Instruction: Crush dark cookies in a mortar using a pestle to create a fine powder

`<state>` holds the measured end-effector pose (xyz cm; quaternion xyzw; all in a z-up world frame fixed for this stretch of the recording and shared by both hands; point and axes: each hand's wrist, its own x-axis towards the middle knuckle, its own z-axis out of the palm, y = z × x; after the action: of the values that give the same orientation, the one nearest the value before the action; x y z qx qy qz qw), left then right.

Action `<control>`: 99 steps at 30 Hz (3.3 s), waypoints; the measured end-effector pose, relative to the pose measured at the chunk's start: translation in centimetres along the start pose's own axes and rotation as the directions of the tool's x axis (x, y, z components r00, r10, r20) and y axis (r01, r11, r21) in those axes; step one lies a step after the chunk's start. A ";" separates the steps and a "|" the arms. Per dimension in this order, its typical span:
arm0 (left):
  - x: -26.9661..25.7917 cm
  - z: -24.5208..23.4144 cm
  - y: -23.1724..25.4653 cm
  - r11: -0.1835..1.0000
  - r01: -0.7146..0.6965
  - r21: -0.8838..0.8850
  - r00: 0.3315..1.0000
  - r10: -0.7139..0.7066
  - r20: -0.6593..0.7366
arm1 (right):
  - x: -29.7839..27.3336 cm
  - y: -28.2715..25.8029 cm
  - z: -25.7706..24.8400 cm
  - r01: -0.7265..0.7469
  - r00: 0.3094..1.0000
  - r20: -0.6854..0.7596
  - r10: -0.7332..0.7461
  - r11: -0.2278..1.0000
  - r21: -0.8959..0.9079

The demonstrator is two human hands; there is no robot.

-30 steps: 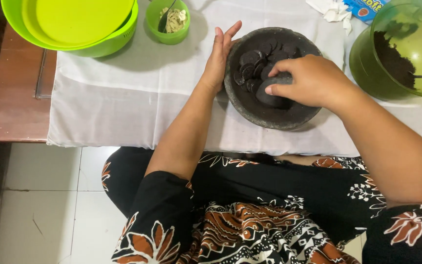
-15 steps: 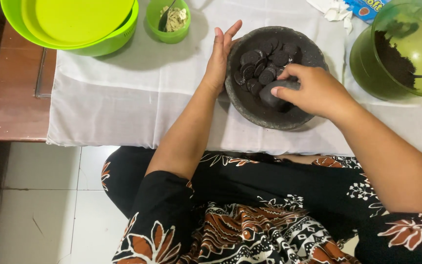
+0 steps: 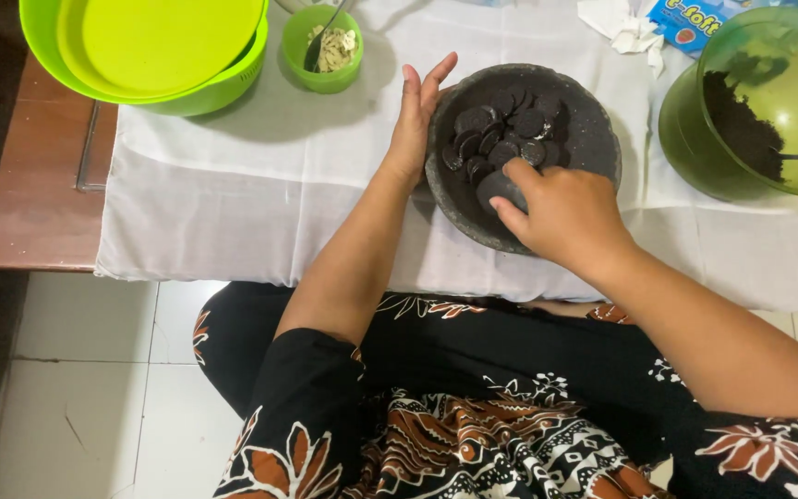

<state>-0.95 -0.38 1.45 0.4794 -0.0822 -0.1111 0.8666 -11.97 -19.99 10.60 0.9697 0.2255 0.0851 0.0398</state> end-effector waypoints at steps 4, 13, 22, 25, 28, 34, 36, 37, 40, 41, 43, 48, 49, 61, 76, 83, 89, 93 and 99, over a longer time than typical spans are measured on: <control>0.3 -0.6 -0.4 0.999 -0.011 -0.033 1.000 0.012 0.022 | 1.2 2.3 0.1 -0.213 0.975 0.116 0.188 0.941 0.265; 0.7 -1.0 -1.1 0.999 -0.025 -0.021 0.999 0.026 0.046 | 2.0 5.3 -1.9 -0.489 0.870 0.385 0.308 0.637 0.596; 0.4 -0.6 -1.0 0.998 -0.050 0.049 0.998 0.049 0.027 | 3.7 2.2 -2.2 -0.152 0.916 0.389 0.103 0.983 0.098; 0.5 -0.8 -0.9 0.999 -0.026 -0.019 0.999 0.027 0.037 | 1.4 0.3 -1.9 0.031 0.974 0.227 -0.016 0.997 -0.064; 0.6 -0.9 -1.0 1.000 -0.019 -0.024 0.999 0.019 0.030 | -0.6 0.5 -0.4 0.027 0.998 -0.057 -0.034 0.994 -0.110; 0.9 -1.5 -1.5 0.998 -0.044 -0.034 0.993 0.048 0.110 | 2.0 6.8 -0.7 -0.378 0.901 0.386 0.198 0.794 0.475; 0.8 -1.6 -1.5 0.997 -0.081 0.002 0.992 0.080 0.102 | 2.0 8.3 -1.6 -0.463 0.883 0.414 0.222 0.563 0.684; 0.9 -1.5 -1.5 0.997 -0.081 0.002 0.990 0.080 0.113 | 1.9 9.0 -2.0 -0.466 0.882 0.410 0.232 0.562 0.683; 0.7 -1.6 -1.4 0.998 -0.063 0.003 0.993 0.063 0.104 | 1.6 9.7 -2.9 -0.377 0.918 0.328 0.222 0.745 0.550; 0.7 -1.6 -1.4 0.998 -0.059 -0.019 0.993 0.061 0.105 | 1.7 9.4 -3.2 -0.417 0.893 0.383 0.238 0.759 0.500; 0.7 -1.3 -1.1 0.997 -0.060 -0.040 0.993 0.064 0.101 | 1.7 8.6 -3.4 -0.447 0.866 0.434 0.248 0.774 0.449; 0.5 -0.8 -0.8 0.999 -0.020 -0.036 0.998 0.022 0.057 | 2.0 6.1 -3.2 -0.569 0.765 0.576 0.288 0.722 0.395; 0.5 -0.7 -0.7 0.999 -0.024 -0.035 0.998 0.026 0.050 | 2.6 5.4 -3.3 -0.562 0.768 0.576 0.280 0.726 0.397; 0.2 -0.7 -0.6 0.999 -0.023 -0.027 0.999 0.024 0.022 | -0.4 2.6 -0.1 0.016 1.000 -0.015 -0.018 0.996 -0.090; 0.3 -0.8 -0.8 0.998 -0.027 -0.053 0.999 0.029 0.037 | 5.4 2.1 -3.5 -0.107 0.957 0.289 0.028 0.959 0.263; 0.2 -0.5 -0.6 0.997 -0.057 0.049 0.998 0.056 0.018 | 4.9 2.9 -4.1 -0.259 0.856 0.506 0.105 0.934 0.245; 0.6 -1.1 -1.3 0.999 -0.038 -0.019 0.998 0.039 0.043 | 6.0 2.6 -3.9 -0.220 0.914 0.393 0.095 0.933 0.285; 0.3 -0.8 -0.7 0.998 -0.023 -0.057 0.999 0.026 0.038 | 6.3 2.0 -3.8 -0.141 0.898 0.438 0.045 0.972 0.189; 0.9 -1.2 -1.5 0.994 -0.020 -0.109 0.999 0.024 0.035 | 3.9 2.3 -3.1 -0.033 0.939 0.344 0.002 0.996 0.086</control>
<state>0.06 -0.48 -0.43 0.4286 -0.0972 -0.1145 0.8909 -8.07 -20.15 14.48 0.9724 0.2102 -0.0953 0.0340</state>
